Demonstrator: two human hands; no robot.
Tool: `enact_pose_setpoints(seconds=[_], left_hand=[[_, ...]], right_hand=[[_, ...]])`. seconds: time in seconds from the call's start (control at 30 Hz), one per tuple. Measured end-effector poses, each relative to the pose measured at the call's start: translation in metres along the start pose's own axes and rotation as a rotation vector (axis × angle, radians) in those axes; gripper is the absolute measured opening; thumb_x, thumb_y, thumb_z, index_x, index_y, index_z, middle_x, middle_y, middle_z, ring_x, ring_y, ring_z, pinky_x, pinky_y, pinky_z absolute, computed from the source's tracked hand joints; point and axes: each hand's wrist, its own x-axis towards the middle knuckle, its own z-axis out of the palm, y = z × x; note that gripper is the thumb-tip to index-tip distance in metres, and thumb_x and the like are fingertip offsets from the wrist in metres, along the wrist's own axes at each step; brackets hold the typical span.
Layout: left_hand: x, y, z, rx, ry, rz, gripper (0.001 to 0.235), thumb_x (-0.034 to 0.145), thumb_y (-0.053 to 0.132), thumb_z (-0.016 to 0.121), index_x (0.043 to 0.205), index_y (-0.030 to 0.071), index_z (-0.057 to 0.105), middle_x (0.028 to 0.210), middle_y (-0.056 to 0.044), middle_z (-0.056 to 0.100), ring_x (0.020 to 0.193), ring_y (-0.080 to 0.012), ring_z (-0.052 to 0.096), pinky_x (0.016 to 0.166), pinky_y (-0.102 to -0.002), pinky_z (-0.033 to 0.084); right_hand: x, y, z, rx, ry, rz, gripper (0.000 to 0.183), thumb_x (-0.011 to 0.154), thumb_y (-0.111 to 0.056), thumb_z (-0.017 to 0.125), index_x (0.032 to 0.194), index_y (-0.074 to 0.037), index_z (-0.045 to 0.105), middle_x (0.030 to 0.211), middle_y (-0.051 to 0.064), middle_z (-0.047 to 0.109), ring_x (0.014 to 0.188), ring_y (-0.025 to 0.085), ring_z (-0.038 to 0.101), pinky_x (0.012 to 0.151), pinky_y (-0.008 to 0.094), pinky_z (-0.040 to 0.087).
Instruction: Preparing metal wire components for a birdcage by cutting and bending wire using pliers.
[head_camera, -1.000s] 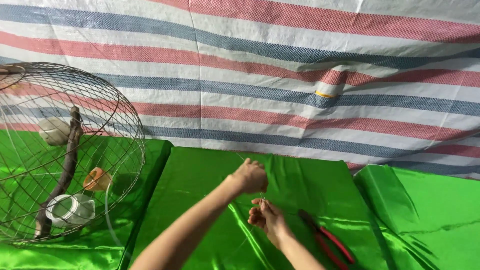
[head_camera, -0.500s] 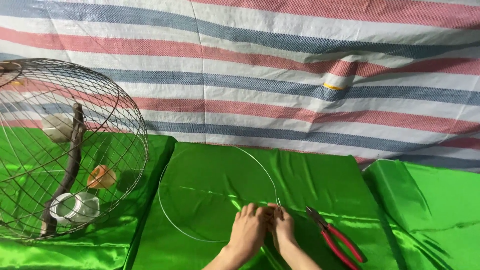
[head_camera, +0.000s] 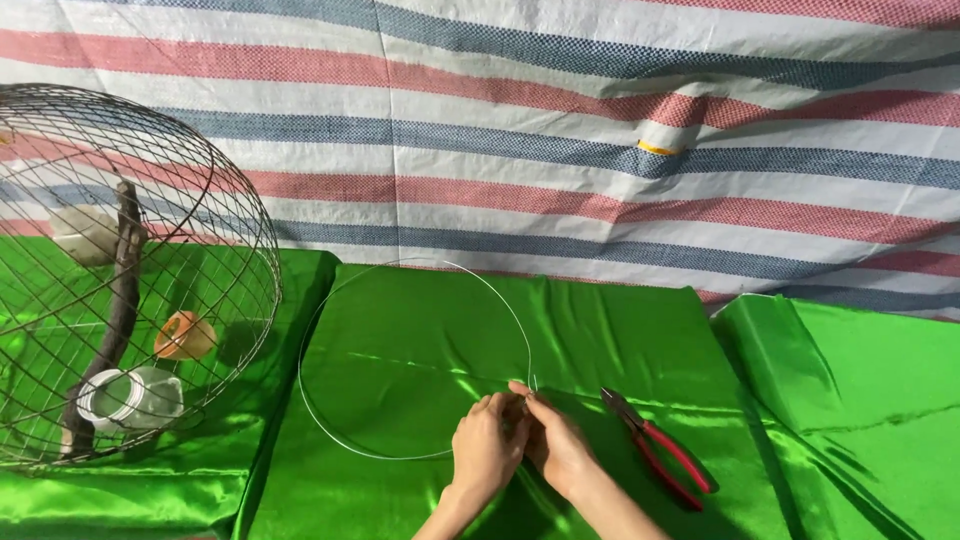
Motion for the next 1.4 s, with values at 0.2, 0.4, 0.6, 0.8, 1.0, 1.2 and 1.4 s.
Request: enact_pose_setpoints(seconds=[0.2, 0.4, 0.6, 0.8, 1.0, 1.2, 1.4], left_hand=[[-0.006, 0.020, -0.014, -0.033, -0.009, -0.047, 0.034, 0.088, 0.046, 0.065, 0.115, 0.025, 0.067, 0.101, 0.002, 0.078, 0.086, -0.0285, 0.074, 0.068, -0.046, 0.057], [-0.013, 0.017, -0.018, 0.029, 0.038, -0.102, 0.025, 0.092, 0.058, 0.060, 0.103, 0.040, 0.073, 0.070, 0.008, 0.075, 0.063, -0.0213, 0.072, 0.056, -0.040, 0.053], [-0.019, 0.008, -0.021, 0.050, -0.002, -0.053, 0.026, 0.096, 0.051, 0.056, 0.114, 0.043, 0.073, 0.093, 0.009, 0.078, 0.072, -0.0234, 0.072, 0.056, -0.043, 0.050], [-0.021, 0.006, -0.021, 0.066, -0.061, -0.044, 0.028, 0.101, 0.038, 0.052, 0.127, 0.035, 0.060, 0.079, 0.000, 0.078, 0.070, -0.0339, 0.070, 0.060, -0.048, 0.050], [-0.029, 0.028, -0.032, -0.033, -0.009, 0.052, 0.026, 0.098, 0.018, 0.050, 0.121, 0.020, 0.062, 0.106, -0.004, 0.077, 0.074, -0.0310, 0.074, 0.058, -0.050, 0.054], [-0.033, 0.024, -0.029, 0.184, 0.075, 0.027, 0.030, 0.098, 0.056, 0.058, 0.114, 0.030, 0.058, 0.065, 0.000, 0.071, 0.058, -0.0270, 0.070, 0.048, -0.043, 0.047], [-0.040, 0.020, -0.046, 0.207, 0.141, 0.155, 0.021, 0.104, 0.048, 0.052, 0.109, 0.028, 0.059, 0.060, 0.002, 0.067, 0.044, -0.0289, 0.060, 0.041, -0.042, 0.040]], right_hand=[[-0.003, -0.014, -0.004, 0.005, -0.118, 0.127, 0.058, 0.111, -0.041, 0.027, 0.133, -0.004, 0.065, 0.114, 0.022, 0.066, 0.107, 0.032, 0.059, 0.097, 0.043, 0.044], [0.007, -0.015, -0.012, 0.056, -0.311, 0.135, 0.047, 0.105, -0.037, 0.043, 0.139, -0.009, 0.062, 0.126, 0.015, 0.070, 0.110, 0.030, 0.064, 0.096, 0.045, 0.049], [-0.005, -0.021, -0.008, -0.041, -0.340, 0.124, 0.047, 0.101, -0.034, 0.051, 0.135, -0.004, 0.066, 0.130, 0.014, 0.069, 0.108, 0.024, 0.059, 0.093, 0.037, 0.046], [-0.039, -0.065, -0.039, -1.049, -0.166, -0.463, 0.035, 0.099, -0.022, 0.053, 0.125, -0.014, 0.075, 0.125, 0.002, 0.081, 0.101, 0.015, 0.077, 0.081, 0.026, 0.067], [-0.024, -0.078, -0.173, -2.167, 0.353, -0.597, 0.027, 0.097, -0.040, 0.058, 0.117, -0.022, 0.064, 0.116, 0.003, 0.063, 0.100, 0.020, 0.065, 0.084, 0.041, 0.060], [-0.006, -0.075, -0.207, -2.266, 0.393, -0.260, 0.071, 0.092, -0.057, 0.065, 0.148, -0.022, 0.038, 0.131, 0.004, 0.056, 0.126, 0.025, 0.057, 0.104, 0.048, 0.055], [-0.020, -0.098, -0.173, -2.126, 0.346, -0.017, 0.077, 0.092, -0.055, 0.072, 0.153, -0.030, 0.034, 0.156, 0.010, 0.038, 0.147, 0.031, 0.042, 0.117, 0.051, 0.050]])
